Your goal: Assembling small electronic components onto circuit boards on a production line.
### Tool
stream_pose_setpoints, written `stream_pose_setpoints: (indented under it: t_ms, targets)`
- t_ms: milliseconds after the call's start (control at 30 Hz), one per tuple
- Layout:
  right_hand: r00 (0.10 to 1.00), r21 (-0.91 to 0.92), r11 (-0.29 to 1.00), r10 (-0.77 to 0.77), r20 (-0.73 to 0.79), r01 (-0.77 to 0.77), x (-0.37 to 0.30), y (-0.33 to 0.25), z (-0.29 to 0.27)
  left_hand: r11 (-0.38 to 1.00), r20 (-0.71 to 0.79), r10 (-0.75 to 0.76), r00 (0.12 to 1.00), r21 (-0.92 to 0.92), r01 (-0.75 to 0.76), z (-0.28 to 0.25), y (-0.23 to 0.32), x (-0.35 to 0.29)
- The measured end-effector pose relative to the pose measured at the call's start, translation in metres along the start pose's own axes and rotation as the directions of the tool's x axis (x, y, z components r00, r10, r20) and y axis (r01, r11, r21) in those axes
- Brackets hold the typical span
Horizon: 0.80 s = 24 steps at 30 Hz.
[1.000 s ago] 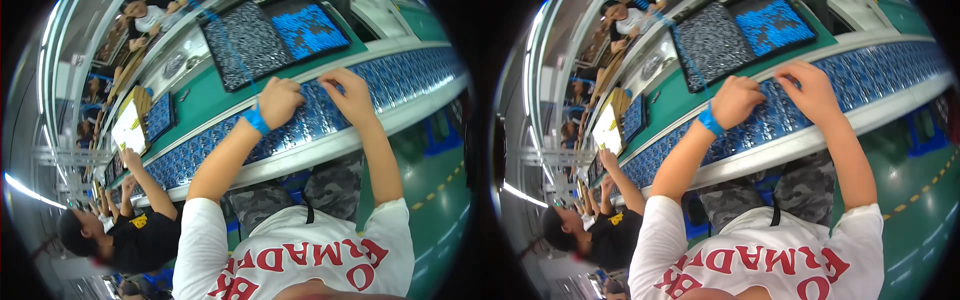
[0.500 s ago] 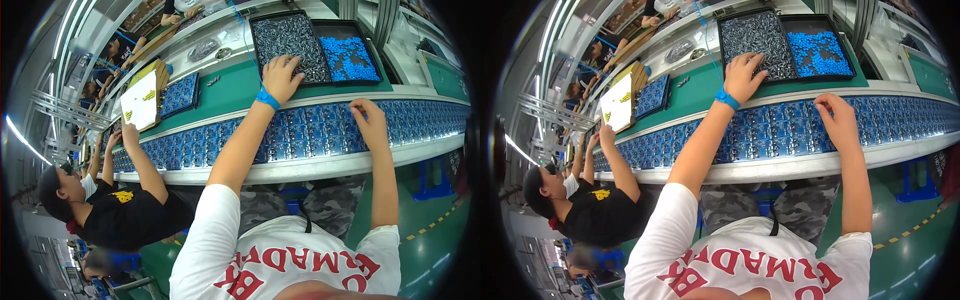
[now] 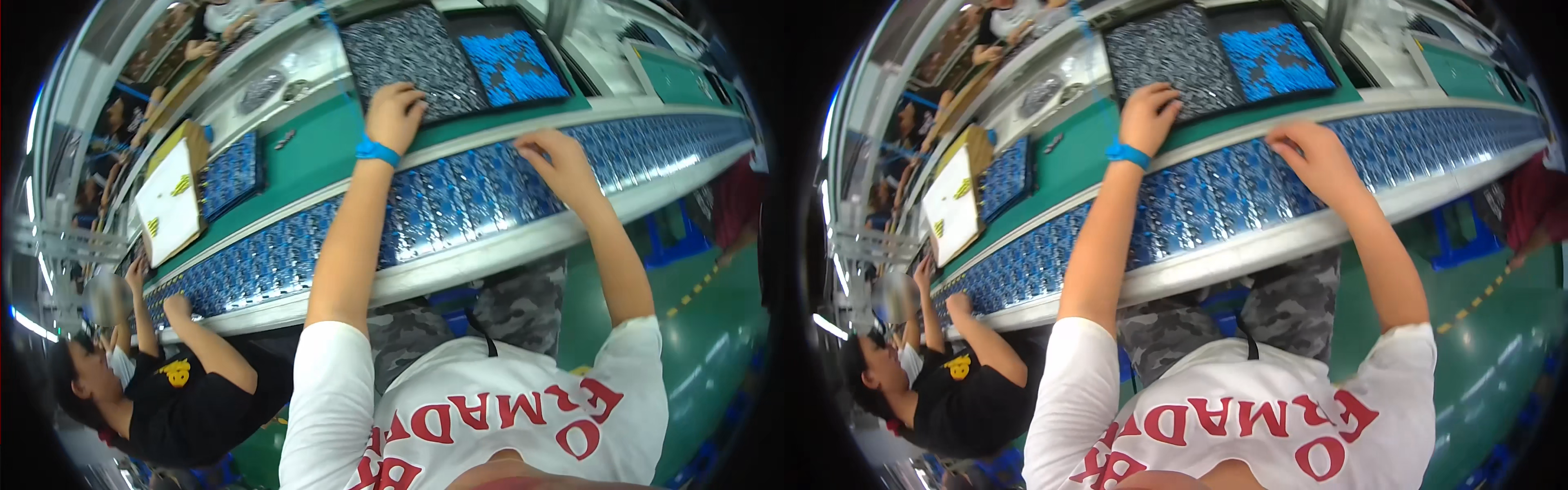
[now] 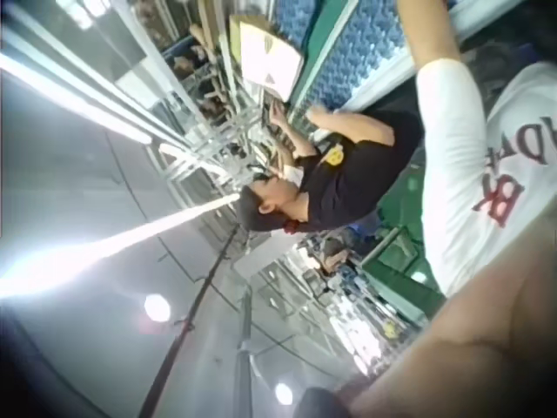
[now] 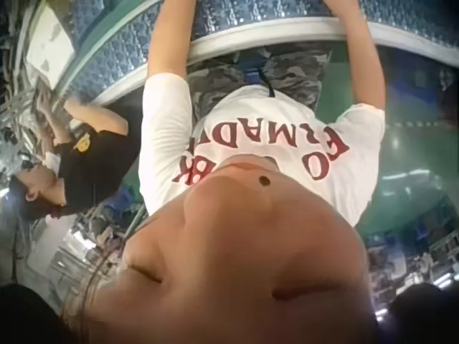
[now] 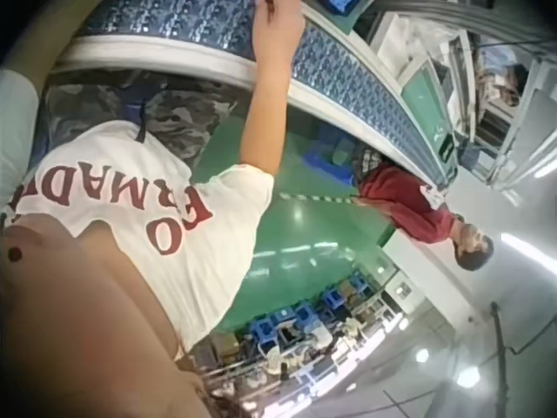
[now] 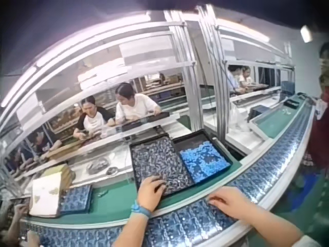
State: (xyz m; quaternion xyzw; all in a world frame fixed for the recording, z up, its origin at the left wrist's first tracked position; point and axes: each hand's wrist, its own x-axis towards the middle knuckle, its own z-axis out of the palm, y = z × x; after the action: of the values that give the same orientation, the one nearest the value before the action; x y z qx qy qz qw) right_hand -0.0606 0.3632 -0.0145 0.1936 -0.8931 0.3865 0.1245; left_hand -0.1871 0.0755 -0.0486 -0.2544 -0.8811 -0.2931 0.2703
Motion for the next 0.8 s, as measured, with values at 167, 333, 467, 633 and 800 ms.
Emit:
stream_pose_setpoints:
  t_ms: [167,333,467,633,800]
  targets:
    - [0.991,-0.113,0.988,-0.098,0.086,0.107,0.011,0.001,-0.005,0.999,0.008,0.025,1.0,-0.02,-0.025,0.001,-0.001,0.003]
    - [0.976,-0.237,0.964,-0.069,0.207,0.118,0.007,0.005,0.004,1.0,-0.081,-0.007,0.997,-0.012,0.006,0.001,0.0,-0.002]
    - [0.964,-0.267,0.956,-0.048,0.262,0.12,0.008,0.003,0.007,0.999,-0.113,0.004,0.994,-0.039,-0.009,0.002,0.001,-0.002]
    - [0.955,-0.347,0.923,-0.065,0.288,0.167,0.016,0.007,0.019,0.999,-0.111,0.02,0.994,-0.024,-0.023,-0.002,0.0,-0.003]
    - [0.951,-0.344,0.92,-0.083,0.299,0.189,0.018,0.008,0.019,0.999,-0.107,0.004,0.994,-0.036,-0.008,-0.003,0.001,-0.003]
